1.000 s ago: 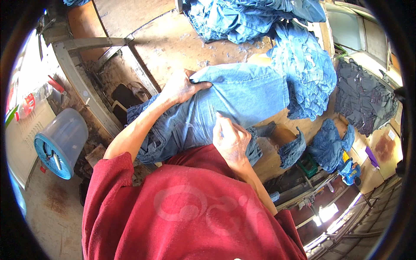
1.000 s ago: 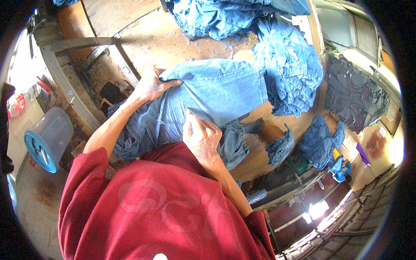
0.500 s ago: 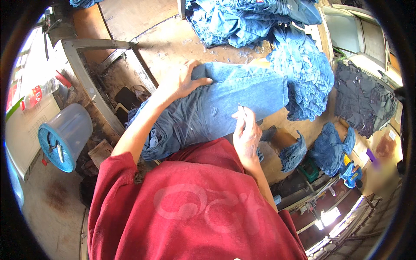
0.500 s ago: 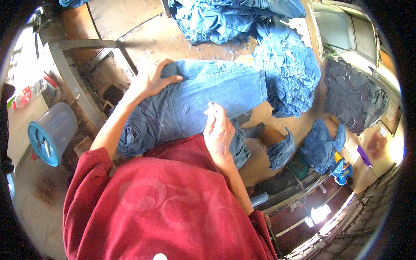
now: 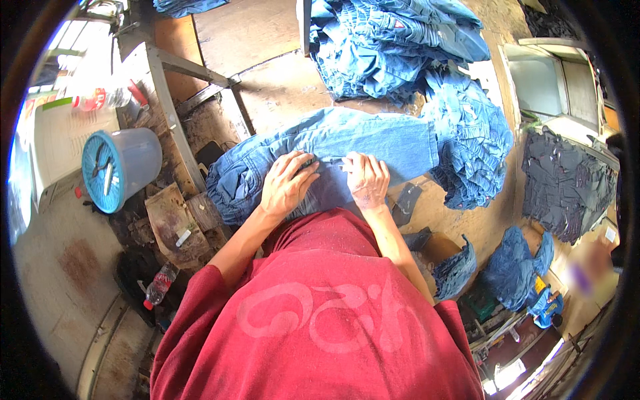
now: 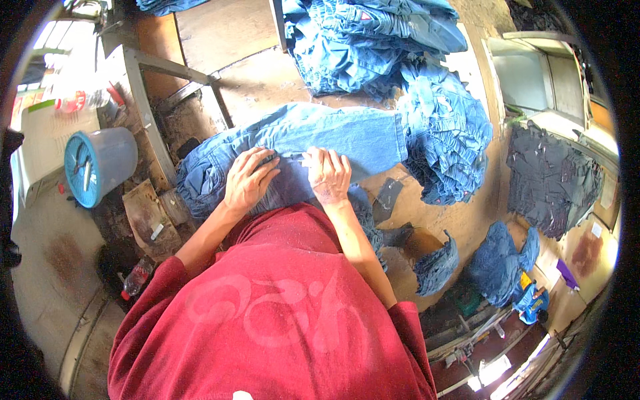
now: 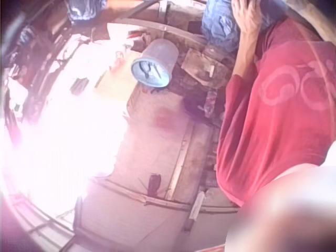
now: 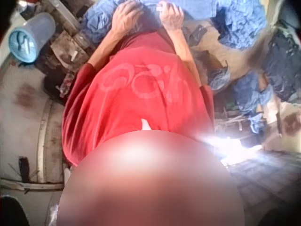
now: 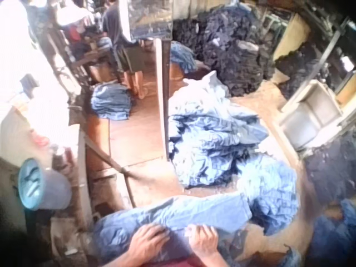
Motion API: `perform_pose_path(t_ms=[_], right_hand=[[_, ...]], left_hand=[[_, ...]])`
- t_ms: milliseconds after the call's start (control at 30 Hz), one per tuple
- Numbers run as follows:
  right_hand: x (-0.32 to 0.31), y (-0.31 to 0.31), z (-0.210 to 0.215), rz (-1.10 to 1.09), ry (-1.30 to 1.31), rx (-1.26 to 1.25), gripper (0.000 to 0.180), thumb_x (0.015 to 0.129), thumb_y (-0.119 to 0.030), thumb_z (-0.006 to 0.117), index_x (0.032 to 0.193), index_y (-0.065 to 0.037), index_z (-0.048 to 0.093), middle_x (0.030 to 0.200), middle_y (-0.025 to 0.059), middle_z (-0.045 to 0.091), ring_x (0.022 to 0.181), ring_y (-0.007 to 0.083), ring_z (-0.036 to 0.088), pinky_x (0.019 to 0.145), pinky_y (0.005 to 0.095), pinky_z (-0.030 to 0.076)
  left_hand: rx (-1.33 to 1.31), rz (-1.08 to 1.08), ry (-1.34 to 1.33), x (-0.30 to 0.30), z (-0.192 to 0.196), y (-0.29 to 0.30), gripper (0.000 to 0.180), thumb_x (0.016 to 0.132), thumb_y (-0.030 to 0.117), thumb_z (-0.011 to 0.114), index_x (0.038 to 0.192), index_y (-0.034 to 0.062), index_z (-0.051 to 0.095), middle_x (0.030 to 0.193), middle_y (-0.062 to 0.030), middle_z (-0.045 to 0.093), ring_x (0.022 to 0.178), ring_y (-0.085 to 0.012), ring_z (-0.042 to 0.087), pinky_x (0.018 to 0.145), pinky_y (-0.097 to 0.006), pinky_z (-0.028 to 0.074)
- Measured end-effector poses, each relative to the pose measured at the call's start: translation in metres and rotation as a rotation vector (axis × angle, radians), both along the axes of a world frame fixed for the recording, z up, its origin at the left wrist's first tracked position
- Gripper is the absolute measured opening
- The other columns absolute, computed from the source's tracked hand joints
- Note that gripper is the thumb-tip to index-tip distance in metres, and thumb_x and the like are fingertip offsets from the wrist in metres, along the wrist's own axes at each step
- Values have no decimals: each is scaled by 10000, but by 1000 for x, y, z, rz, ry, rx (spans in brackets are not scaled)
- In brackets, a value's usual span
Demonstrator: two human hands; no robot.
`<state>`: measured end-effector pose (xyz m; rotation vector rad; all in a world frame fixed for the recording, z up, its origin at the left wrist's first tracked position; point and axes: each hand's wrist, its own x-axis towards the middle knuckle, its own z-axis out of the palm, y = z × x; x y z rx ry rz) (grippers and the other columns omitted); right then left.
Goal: The person repeatedly picks up denim jeans from a pile, uses a small tool to scrape or mark a seam, and then places the jeans back on the pile. The process is repeated for multiple pairs of jeans.
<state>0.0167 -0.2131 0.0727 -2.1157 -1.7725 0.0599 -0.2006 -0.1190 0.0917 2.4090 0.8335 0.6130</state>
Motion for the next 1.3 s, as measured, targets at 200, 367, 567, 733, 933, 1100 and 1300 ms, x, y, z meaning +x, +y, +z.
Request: perform_pose_path(t_ms=[200,367,567,733,933,1100,1300], right_hand=[[13,0,22,-140,333,-53,154,935,-207,798,1018,-134,691,849,24,719,741,244,714,651,397,536],[10,-3,32,-84,338,61,241,891,-228,863,1106,-144,793,937,10,721,660,204,703,608,371,547],[2,-4,9,124,226,74,152,936,-201,799,1067,-140,751,948,11,674,684,231,724,594,360,561],[16,4,5,222,-59,-5,91,1000,-206,713,975,-135,661,980,27,662,661,262,721,571,391,562],[34,-1,22,89,212,-83,112,1018,-219,694,1005,-121,643,987,46,677,723,303,739,590,436,563],[25,-7,37,21,412,53,107,1033,-189,698,1011,-85,682,872,59,670,664,251,712,607,380,530],[11,10,49,-153,1263,-457,282,1020,-297,760,1085,-23,742,735,-55,584,628,49,475,576,268,384]], left_hand=[[3,102,-52,6,7,-8,187,830,111,839,1001,58,787,1171,-60,740,1179,-283,672,1021,-422,544],[64,145,-9,14,2,-13,176,832,168,837,961,72,766,1137,-45,721,1148,-268,664,1011,-418,528],[77,211,4,16,-4,-22,158,856,189,813,945,79,742,1135,-42,692,1198,-279,623,1039,-433,475],[112,196,50,21,0,-22,196,864,186,806,993,66,720,1098,-52,677,1128,-283,631,1008,-454,484],[35,256,-18,16,6,-26,164,873,103,783,971,32,673,1082,-89,662,1059,-328,630,942,-449,508],[73,264,10,16,15,-40,219,869,157,801,1023,64,675,1149,-70,646,1149,-305,606,1017,-455,476],[168,269,51,21,23,-40,226,875,197,801,1040,95,684,1170,-50,643,1213,-285,584,1096,-494,418]])
